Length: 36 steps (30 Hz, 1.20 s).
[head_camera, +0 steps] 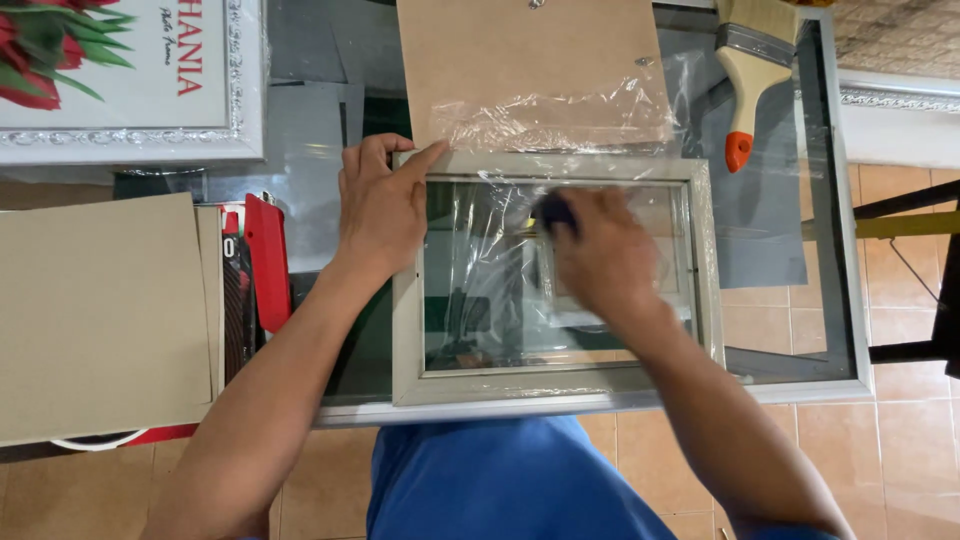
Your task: Cleaning a picture frame glass and frame using a brush and a cloth.
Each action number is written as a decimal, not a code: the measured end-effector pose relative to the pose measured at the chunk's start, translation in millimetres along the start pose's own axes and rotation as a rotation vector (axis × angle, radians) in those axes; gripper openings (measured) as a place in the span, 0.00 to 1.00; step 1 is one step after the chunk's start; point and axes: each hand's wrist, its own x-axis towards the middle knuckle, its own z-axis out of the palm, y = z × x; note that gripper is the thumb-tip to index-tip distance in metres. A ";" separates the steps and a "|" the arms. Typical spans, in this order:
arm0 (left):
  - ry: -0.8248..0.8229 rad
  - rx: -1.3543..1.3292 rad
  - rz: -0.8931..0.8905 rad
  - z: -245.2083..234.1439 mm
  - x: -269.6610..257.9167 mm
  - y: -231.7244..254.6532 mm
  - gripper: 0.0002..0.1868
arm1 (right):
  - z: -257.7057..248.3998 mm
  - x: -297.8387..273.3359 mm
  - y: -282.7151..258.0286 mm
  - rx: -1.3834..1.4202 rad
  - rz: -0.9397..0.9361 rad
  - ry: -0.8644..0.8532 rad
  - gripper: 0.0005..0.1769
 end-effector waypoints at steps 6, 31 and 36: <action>-0.016 0.231 0.124 -5.6 6.4 1.2 0.20 | -32.0 -23.2 97.3 -0.056 0.268 0.012 0.19; 0.046 0.273 -0.059 31.0 101.7 -30.3 0.43 | 4.8 26.2 -114.6 0.194 -0.268 0.015 0.15; -0.046 0.285 -0.128 26.2 106.2 -26.2 0.41 | -23.5 17.6 -8.6 0.020 0.064 -0.130 0.19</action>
